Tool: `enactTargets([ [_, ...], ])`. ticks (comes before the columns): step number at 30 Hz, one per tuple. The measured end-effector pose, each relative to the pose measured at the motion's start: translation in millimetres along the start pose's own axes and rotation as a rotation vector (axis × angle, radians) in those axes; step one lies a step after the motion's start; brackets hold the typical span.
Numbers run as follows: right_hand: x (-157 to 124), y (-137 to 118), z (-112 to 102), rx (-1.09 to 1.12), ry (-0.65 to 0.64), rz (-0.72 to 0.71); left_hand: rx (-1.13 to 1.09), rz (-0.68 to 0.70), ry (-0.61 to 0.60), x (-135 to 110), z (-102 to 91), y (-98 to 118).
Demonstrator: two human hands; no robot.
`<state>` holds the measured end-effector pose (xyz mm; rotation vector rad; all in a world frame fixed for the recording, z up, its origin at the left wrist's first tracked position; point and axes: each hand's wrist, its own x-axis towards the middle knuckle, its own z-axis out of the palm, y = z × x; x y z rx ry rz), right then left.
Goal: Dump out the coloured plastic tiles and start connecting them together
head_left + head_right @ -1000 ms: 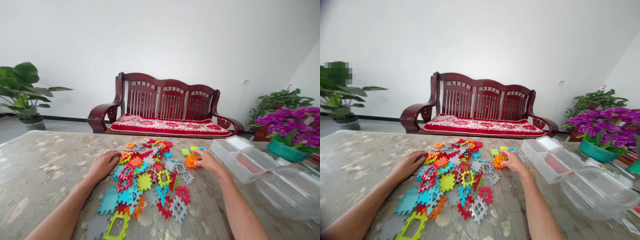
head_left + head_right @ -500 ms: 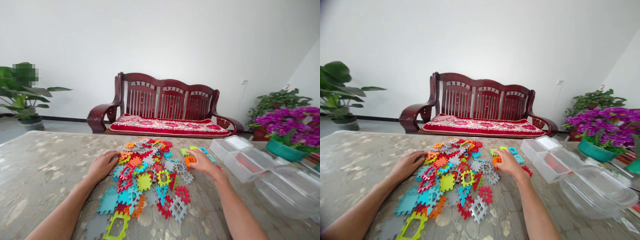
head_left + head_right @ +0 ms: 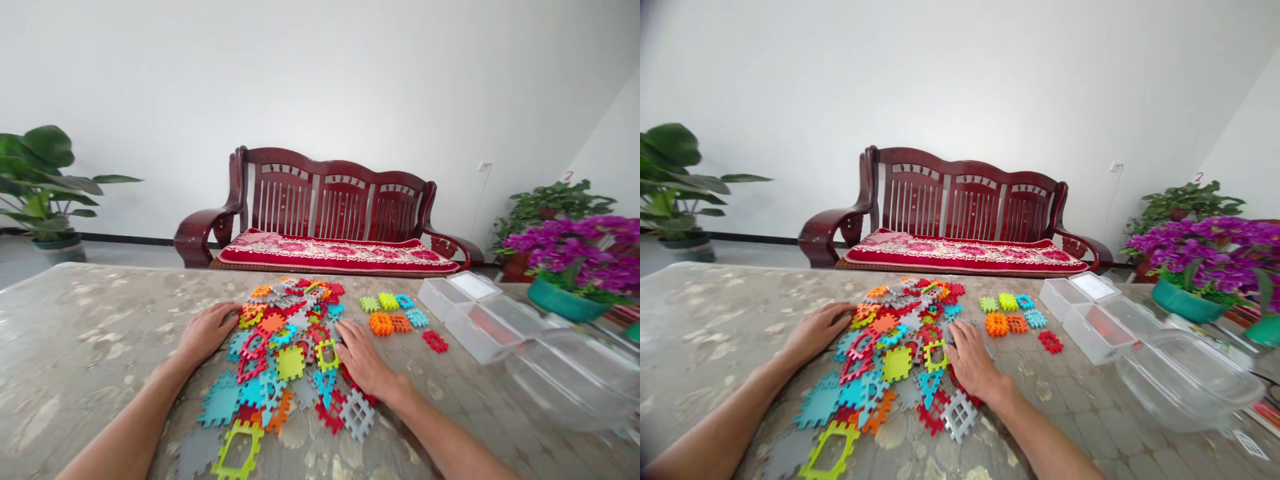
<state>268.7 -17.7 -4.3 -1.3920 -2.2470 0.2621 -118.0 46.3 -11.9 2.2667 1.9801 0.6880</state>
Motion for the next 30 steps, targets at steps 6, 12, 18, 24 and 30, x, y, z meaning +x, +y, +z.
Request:
enactTargets([
  [6, 17.9, -4.8, 6.2, 0.114, 0.071, -0.004, 0.009, -0.001, -0.015, 0.5, 0.0, -0.7],
  [12, 20.6, 6.7, 15.5, 0.062, 0.111, 0.156, 0.013, 0.0, -0.031, 0.5, -0.3, -0.2],
  [18, 25.6, 3.3, 18.0, 0.289, 0.123, 0.146, 0.03, -0.003, -0.03, -0.9, -1.8, 2.4],
  [24, 71.2, 26.5, 0.3, 0.131, 0.219, 0.153, 0.001, -0.016, -0.008, -1.0, 0.8, 0.1],
  [30, 119.6, 36.8, 10.0, 0.138, 0.161, 0.12, 0.012, -0.012, -0.016, -1.2, 2.3, -1.1],
])
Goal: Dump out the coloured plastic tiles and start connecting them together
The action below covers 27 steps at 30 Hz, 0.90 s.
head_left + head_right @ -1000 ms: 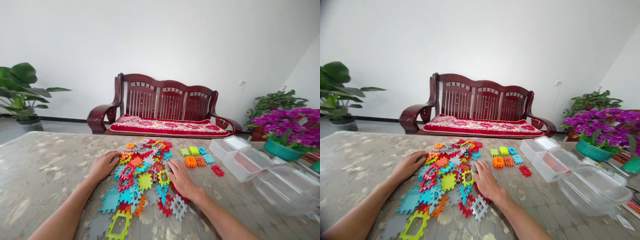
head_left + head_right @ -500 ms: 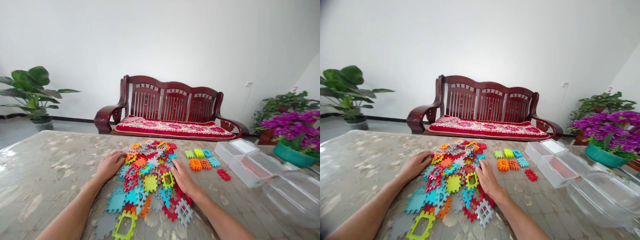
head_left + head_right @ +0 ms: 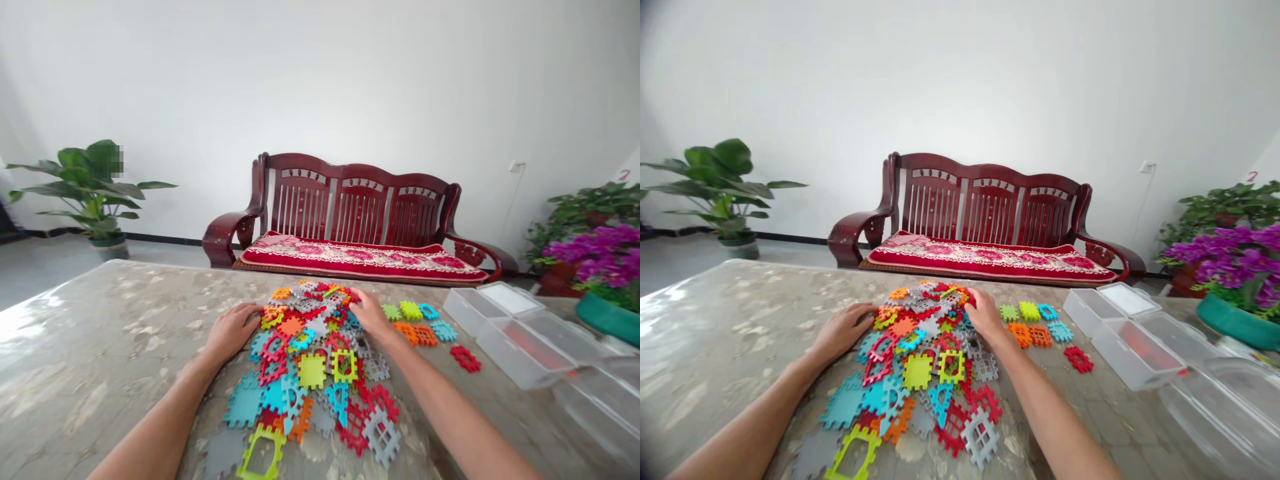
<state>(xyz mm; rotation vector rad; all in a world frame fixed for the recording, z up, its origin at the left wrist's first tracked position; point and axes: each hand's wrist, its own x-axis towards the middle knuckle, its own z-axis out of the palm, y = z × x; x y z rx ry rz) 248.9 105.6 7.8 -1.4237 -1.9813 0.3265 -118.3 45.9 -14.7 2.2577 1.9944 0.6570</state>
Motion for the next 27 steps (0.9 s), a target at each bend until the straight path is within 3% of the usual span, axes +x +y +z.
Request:
enactTargets([
  [6, 25.1, -15.3, 15.9, 0.018, -0.126, -0.104, -0.007, -0.001, 0.008, -0.9, -2.0, 2.1],
  [11, 25.0, -22.3, 15.3, 0.008, -0.204, -0.157, -0.008, 0.004, 0.001, -1.2, -2.5, 2.9],
  [20, -14.8, -23.6, -4.6, -0.092, -0.078, -0.226, -0.009, 0.002, 0.002, -0.9, -0.1, -0.6],
  [27, -32.5, -8.3, -19.3, -0.004, -0.055, -0.131, -0.015, 0.006, 0.003, 0.0, 0.9, -1.6],
])
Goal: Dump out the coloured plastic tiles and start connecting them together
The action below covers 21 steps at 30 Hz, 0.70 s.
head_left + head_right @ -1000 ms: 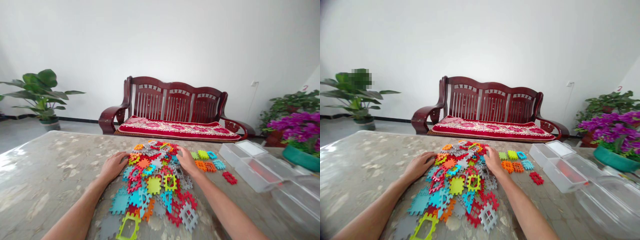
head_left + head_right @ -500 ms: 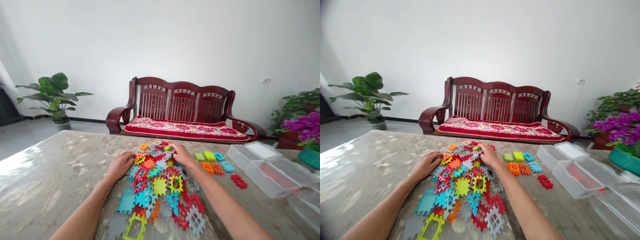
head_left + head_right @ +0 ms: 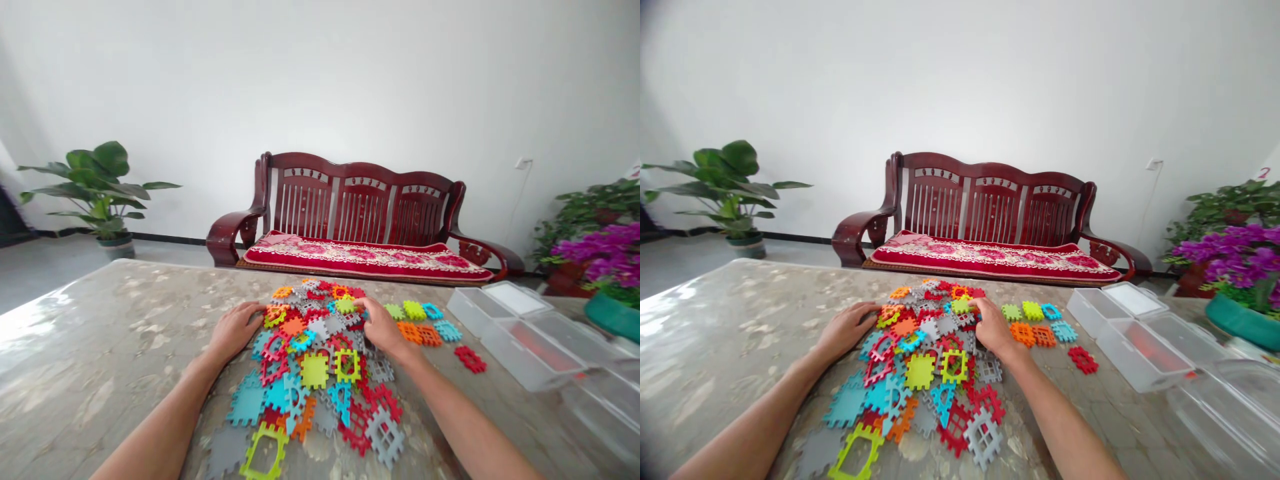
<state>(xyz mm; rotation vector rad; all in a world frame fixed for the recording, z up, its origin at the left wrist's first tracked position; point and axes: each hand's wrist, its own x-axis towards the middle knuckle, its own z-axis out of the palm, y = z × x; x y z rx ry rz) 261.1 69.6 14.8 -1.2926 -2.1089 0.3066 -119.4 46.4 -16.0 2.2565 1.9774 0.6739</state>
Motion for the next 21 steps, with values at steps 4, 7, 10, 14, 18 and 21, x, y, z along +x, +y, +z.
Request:
enactTargets([
  [4, 16.7, 0.8, -2.5, 0.042, -0.004, 0.037, 0.014, 0.004, -0.011, 0.4, -0.3, 0.0],
  [7, 34.6, -0.4, -2.8, 0.014, -0.173, -0.028, 0.012, 0.008, -0.015, 0.1, -1.2, 0.6],
  [10, 46.4, -2.5, -2.6, 0.002, -0.305, -0.039, 0.007, 0.001, -0.016, -0.5, -3.4, 2.7],
  [14, 49.4, -1.4, -5.6, 0.026, -0.312, -0.045, -0.007, -0.006, -0.009, -0.9, -5.8, 5.4],
  [18, 45.7, 23.1, -26.0, 0.203, -0.202, 0.027, -0.012, -0.003, 0.006, -0.4, -3.9, 3.8],
  [21, 39.6, 56.2, -53.0, 0.104, -0.094, 0.127, -0.011, -0.004, 0.006, 0.3, -1.8, 1.8],
])
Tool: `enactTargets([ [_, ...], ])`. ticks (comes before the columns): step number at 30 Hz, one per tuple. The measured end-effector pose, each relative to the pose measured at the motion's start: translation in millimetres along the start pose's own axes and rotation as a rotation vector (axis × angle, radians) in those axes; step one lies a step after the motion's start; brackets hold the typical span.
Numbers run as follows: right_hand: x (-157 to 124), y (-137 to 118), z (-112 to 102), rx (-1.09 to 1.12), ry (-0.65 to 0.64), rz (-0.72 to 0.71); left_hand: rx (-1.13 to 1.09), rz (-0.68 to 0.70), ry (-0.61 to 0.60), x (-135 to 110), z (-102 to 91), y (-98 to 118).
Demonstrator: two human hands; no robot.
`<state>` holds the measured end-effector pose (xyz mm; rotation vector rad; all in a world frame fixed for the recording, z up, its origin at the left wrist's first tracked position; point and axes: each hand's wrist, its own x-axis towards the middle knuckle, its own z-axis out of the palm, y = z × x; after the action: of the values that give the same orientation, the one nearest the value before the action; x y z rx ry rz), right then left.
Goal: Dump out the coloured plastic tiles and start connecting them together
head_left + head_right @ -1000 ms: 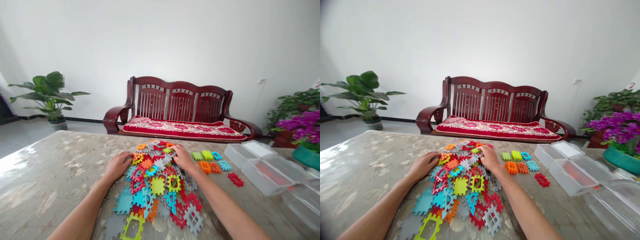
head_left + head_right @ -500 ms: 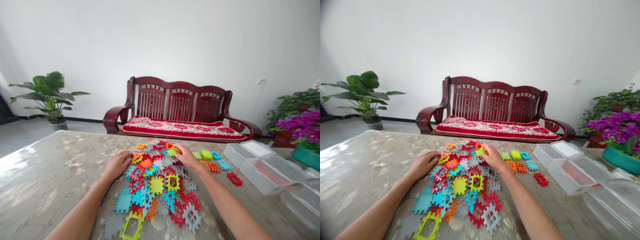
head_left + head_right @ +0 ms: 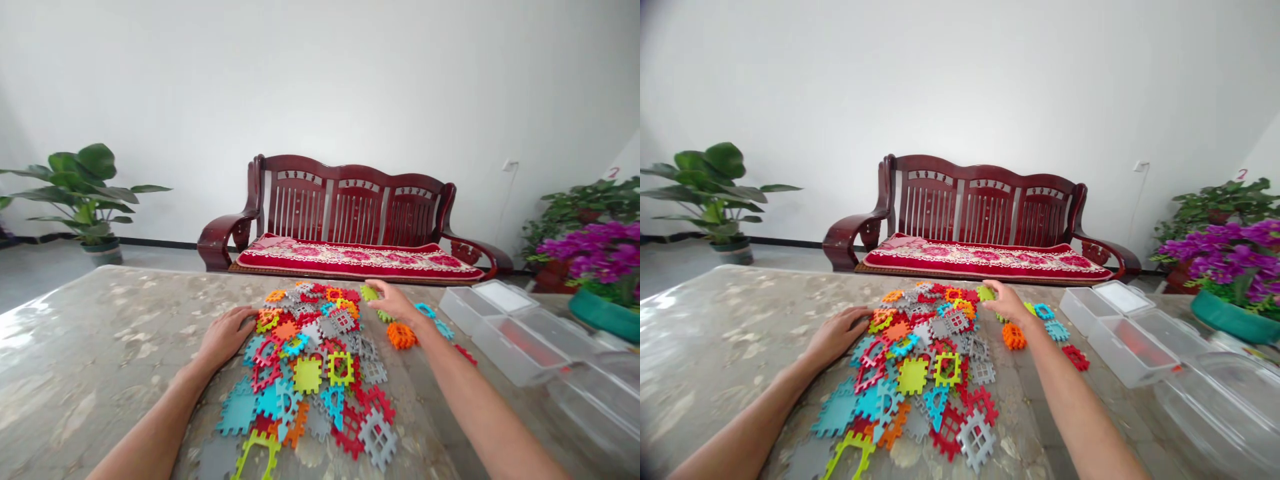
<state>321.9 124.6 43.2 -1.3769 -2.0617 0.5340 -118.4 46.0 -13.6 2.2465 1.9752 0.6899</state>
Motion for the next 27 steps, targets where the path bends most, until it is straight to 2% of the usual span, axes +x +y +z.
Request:
enactTargets([
  [3, -8.0, 27.6, -24.3, -0.108, 0.038, 0.069, -0.004, -0.006, 0.004, 0.5, -0.1, 0.4],
  [6, -15.7, 42.5, -32.0, -0.185, 0.021, 0.101, 0.001, -0.006, 0.002, 0.7, -1.7, 2.4],
  [11, -20.0, 46.9, -27.5, -0.264, -0.02, 0.127, 0.016, 0.003, 0.0, 0.7, -1.4, 1.2],
  [17, -21.4, 43.2, -31.5, -0.292, -0.036, 0.143, 0.028, -0.001, 0.0, 0.7, 0.6, -1.7],
  [21, -17.1, 31.6, -19.8, -0.245, -0.038, 0.088, 0.022, -0.001, 0.003, 0.7, -0.1, -0.2],
  [27, -1.3, -0.5, 24.7, -0.185, -0.076, -0.021, 0.014, 0.005, 0.003, 0.7, 1.2, -2.0],
])
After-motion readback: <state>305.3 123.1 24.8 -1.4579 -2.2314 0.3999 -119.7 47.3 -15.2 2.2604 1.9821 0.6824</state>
